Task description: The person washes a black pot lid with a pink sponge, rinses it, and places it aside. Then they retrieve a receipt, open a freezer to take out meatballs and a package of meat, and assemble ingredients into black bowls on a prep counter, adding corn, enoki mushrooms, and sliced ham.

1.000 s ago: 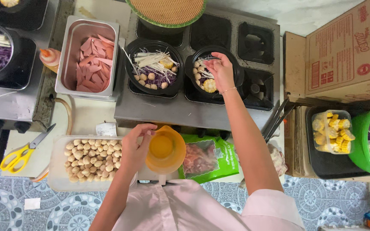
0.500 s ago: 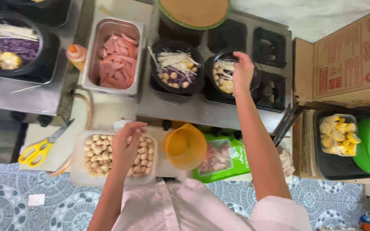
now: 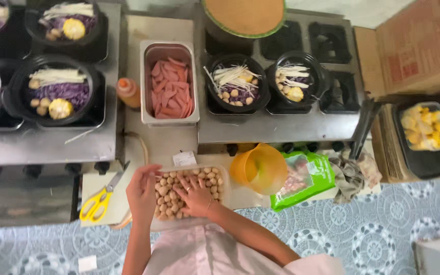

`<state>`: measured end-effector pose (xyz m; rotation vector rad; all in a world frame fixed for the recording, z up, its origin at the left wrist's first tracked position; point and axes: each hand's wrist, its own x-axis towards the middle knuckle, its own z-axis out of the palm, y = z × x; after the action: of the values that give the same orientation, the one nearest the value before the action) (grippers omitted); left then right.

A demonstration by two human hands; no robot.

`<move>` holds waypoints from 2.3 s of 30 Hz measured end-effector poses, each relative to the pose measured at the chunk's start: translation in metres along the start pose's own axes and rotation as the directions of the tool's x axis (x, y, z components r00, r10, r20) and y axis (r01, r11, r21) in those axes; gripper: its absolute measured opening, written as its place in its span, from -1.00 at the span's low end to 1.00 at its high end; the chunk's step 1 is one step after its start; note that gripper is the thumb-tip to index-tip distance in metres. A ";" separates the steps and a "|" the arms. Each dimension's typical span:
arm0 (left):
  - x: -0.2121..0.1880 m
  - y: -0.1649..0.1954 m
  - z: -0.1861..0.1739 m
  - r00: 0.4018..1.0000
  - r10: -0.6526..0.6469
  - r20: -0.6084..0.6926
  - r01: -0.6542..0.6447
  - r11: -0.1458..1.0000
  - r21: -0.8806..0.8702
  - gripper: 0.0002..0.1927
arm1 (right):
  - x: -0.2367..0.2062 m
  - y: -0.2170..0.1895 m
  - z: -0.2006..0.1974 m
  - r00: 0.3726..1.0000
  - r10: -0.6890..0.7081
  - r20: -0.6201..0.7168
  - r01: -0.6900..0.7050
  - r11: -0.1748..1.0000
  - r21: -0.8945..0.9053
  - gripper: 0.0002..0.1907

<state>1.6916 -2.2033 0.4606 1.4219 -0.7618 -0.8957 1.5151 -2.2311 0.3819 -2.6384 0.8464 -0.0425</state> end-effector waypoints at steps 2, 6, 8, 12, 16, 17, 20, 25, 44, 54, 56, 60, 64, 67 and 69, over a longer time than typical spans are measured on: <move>0.004 -0.001 0.001 0.998 -0.020 0.055 0.017 0.999 0.049 -0.82 | 0.001 0.001 0.010 0.997 0.047 0.060 -0.046 0.999 -0.025 -0.06; 0.012 -0.002 0.014 0.986 -0.035 0.165 0.013 0.991 0.131 -0.82 | -0.001 0.000 0.018 0.992 -0.016 -0.123 0.003 0.994 -0.109 -0.26; 0.015 -0.002 0.023 0.975 -0.044 0.217 0.014 0.990 0.141 -0.81 | -0.004 -0.003 0.019 0.990 -0.028 -0.135 0.016 0.996 -0.085 -0.44; 0.020 -0.002 0.035 0.965 -0.095 0.246 0.036 0.972 0.231 -0.80 | -0.007 -0.008 0.016 0.991 -0.050 -0.124 0.044 0.998 -0.054 -0.51; 0.021 -0.003 0.039 0.958 -0.082 0.276 0.031 0.982 0.185 -0.82 | -0.005 -0.015 0.007 0.991 -0.057 -0.121 0.060 0.998 0.020 -0.41; 0.021 -0.003 0.040 0.959 -0.074 0.273 0.026 0.984 0.175 -0.82 | -0.005 -0.016 0.005 0.990 -0.066 -0.126 0.071 0.997 0.035 -0.41; 0.022 -0.002 0.042 0.960 -0.061 0.274 0.024 0.990 0.136 -0.83 | -0.005 -0.015 0.000 0.990 -0.095 0.102 0.070 0.973 0.220 -0.52; 0.026 0.002 0.051 0.959 -0.046 0.280 0.006 0.990 0.143 -0.83 | -0.003 -0.014 0.003 0.980 -0.187 -0.073 0.198 0.962 0.188 -0.59; 0.027 -0.003 0.050 0.972 -0.012 0.235 0.014 1.000 -0.008 -0.81 | -0.014 0.061 -0.072 0.881 0.231 0.413 -0.221 -0.569 0.792 -0.78; 0.010 0.007 0.114 0.974 0.011 0.228 -0.022 0.999 0.047 -0.83 | -0.029 0.370 -0.214 0.689 0.670 -0.275 -0.560 0.734 0.385 -0.56; 0.003 0.007 0.121 0.977 0.052 0.205 -0.062 0.997 0.044 -0.84 | -0.024 0.388 -0.228 0.707 0.631 -0.319 -0.560 0.775 0.292 -0.58; -0.006 0.002 0.120 0.991 0.034 0.129 -0.052 0.989 0.136 -0.83 | -0.021 0.335 -0.230 0.604 0.549 -0.578 -0.347 0.834 0.429 -0.77; -0.013 -0.007 0.105 0.997 0.021 -0.068 -0.026 0.997 -0.075 -0.82 | -0.029 0.169 -0.147 0.819 0.547 -0.176 0.093 0.176 0.980 -0.85; -0.016 -0.010 0.084 0.986 0.022 -0.164 -0.043 0.991 -0.123 -0.82 | -0.019 0.073 -0.068 0.955 0.297 0.011 -0.159 0.477 0.865 -0.79; -0.015 -0.012 0.067 0.978 0.008 -0.211 -0.035 0.992 -0.121 -0.83 | -0.017 0.054 -0.029 0.976 0.217 0.018 -0.153 0.625 0.766 -0.75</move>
<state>1.6248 -2.2227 0.4514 1.3698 -0.5518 -0.7491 1.4670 -2.2718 0.3909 -1.7373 0.8689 -0.3710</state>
